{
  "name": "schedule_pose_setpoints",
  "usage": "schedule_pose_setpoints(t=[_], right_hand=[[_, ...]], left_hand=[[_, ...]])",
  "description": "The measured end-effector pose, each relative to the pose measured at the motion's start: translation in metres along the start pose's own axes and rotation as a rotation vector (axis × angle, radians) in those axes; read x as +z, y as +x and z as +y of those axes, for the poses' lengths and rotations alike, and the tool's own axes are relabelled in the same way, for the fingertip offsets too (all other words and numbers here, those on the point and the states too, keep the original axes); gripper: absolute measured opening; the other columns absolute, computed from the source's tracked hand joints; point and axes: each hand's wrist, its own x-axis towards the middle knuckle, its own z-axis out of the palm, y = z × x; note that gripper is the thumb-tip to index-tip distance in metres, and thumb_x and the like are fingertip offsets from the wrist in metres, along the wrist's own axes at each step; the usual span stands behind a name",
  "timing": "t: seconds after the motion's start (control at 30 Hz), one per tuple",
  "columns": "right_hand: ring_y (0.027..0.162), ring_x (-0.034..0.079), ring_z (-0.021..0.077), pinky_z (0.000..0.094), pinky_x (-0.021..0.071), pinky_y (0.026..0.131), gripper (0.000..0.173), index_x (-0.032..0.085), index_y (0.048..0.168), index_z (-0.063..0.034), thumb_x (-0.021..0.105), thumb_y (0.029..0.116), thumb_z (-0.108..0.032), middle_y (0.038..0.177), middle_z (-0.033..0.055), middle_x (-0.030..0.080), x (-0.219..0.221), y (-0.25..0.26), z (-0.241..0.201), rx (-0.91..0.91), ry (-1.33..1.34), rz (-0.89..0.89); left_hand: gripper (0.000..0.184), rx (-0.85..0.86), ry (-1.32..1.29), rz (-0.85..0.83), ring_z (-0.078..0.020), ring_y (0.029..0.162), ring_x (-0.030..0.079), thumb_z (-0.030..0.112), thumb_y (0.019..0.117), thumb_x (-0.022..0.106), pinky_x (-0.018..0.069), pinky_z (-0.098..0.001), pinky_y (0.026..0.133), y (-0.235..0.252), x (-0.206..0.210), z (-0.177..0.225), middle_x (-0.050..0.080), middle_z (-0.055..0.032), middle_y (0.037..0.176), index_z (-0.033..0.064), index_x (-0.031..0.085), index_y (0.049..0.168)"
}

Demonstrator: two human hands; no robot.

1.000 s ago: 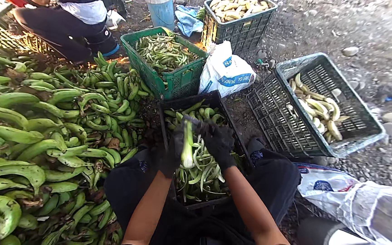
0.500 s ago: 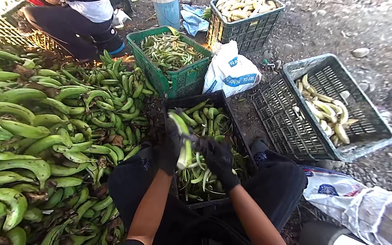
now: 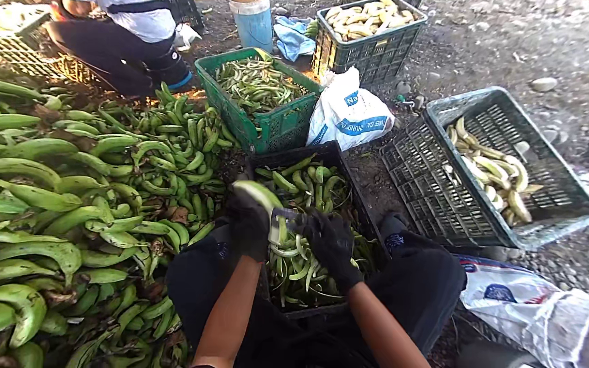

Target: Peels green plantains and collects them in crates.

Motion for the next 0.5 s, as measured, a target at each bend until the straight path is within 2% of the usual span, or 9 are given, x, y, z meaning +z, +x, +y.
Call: schedule_pose_setpoints(t=[0.07,0.13,0.17,0.2,0.27,0.37,0.4,0.43,0.5], right_hand=[[0.123,0.056,0.0469,0.0680,0.0437,0.092,0.050,0.064,0.140,-0.0310,0.043,0.1017,-0.056,0.128,0.0223,0.065,-0.015,0.033,-0.001,0.104,-0.028,-0.183],[0.121,0.057,0.0444,0.0689,0.0431,0.091,0.053,0.065,0.136,-0.0300,0.039,0.1028,-0.062,0.125,0.0186,0.066,-0.023,0.062,0.005,0.126,0.003,-0.239],[0.115,0.060,0.0407,0.0672,0.0442,0.091,0.051,0.068,0.129,-0.0272,0.038,0.1038,-0.060,0.117,0.0157,0.069,-0.023,0.073,0.009,0.099,0.031,-0.222],[0.111,0.063,0.0376,0.0651,0.0453,0.092,0.049,0.070,0.127,-0.0254,0.039,0.1050,-0.057,0.112,0.0142,0.071,-0.023,0.081,0.012,0.068,0.055,-0.208],[0.109,0.064,0.0355,0.0640,0.0461,0.092,0.049,0.070,0.127,-0.0243,0.039,0.1057,-0.056,0.111,0.0131,0.071,-0.024,0.086,0.013,0.053,0.093,-0.242],[0.105,0.065,0.0355,0.0637,0.0477,0.088,0.057,0.067,0.127,-0.0170,0.034,0.1057,-0.059,0.110,0.0156,0.070,-0.007,0.073,0.027,0.134,0.172,-0.302],[0.111,0.064,0.0392,0.0633,0.0482,0.092,0.052,0.062,0.132,-0.0091,0.036,0.1095,-0.047,0.117,0.0212,0.067,0.003,0.063,0.034,0.137,0.153,-0.321],[0.121,0.060,0.0432,0.0613,0.0467,0.100,0.043,0.055,0.140,0.0000,0.042,0.1095,-0.027,0.129,0.0276,0.062,0.015,0.050,0.038,0.115,0.130,-0.326],[0.138,0.050,0.0377,0.0484,0.0382,0.116,0.047,0.042,0.149,0.0084,0.041,0.1077,-0.012,0.145,0.0301,0.052,0.038,0.020,0.032,0.235,0.263,-0.279]], left_hand=[[0.057,-0.033,0.135,-0.345,-0.0177,0.103,0.067,0.041,0.1110,0.015,0.0577,-0.0378,0.089,0.000,-0.001,0.006,0.064,-0.0114,0.125,0.0121,0.032,0.156],[0.044,-0.039,0.408,-0.545,-0.0131,0.110,0.062,0.017,0.1115,0.028,0.0503,-0.0319,0.098,-0.002,0.006,0.020,0.063,-0.0172,0.127,-0.0053,0.042,0.147],[0.038,-0.084,0.454,-0.577,-0.0076,0.104,0.060,0.013,0.1104,0.033,0.0503,-0.0260,0.094,-0.011,0.014,0.026,0.063,-0.0137,0.119,-0.0055,0.049,0.140],[0.038,-0.127,0.443,-0.583,-0.0038,0.101,0.060,0.014,0.1108,0.031,0.0508,-0.0224,0.092,-0.018,0.020,0.027,0.063,-0.0109,0.116,-0.0039,0.050,0.139],[0.043,-0.194,0.315,-0.511,-0.0071,0.103,0.062,0.017,0.1119,0.023,0.0520,-0.0253,0.093,-0.024,0.020,0.021,0.063,-0.0125,0.119,-0.0025,0.049,0.142],[0.057,-0.473,-0.233,-0.381,-0.0117,0.080,0.065,0.036,0.1115,0.008,0.0578,-0.0285,0.073,-0.036,0.013,-0.019,0.065,-0.0058,0.089,0.0024,0.054,0.118],[0.057,-0.574,-0.365,-0.326,-0.0127,0.079,0.065,0.035,0.1103,0.006,0.0576,-0.0295,0.073,-0.046,0.014,-0.028,0.065,-0.0062,0.087,0.0029,0.052,0.114],[0.058,-0.642,-0.428,-0.267,-0.0159,0.084,0.065,0.035,0.1097,0.005,0.0572,-0.0327,0.076,-0.054,0.015,-0.039,0.067,-0.0100,0.093,0.0015,0.052,0.117],[0.061,-0.593,-0.392,-0.232,-0.0240,0.101,0.059,0.036,0.1091,0.005,0.0526,-0.0407,0.087,-0.064,0.014,-0.064,0.060,-0.0193,0.113,-0.0033,0.045,0.134]])
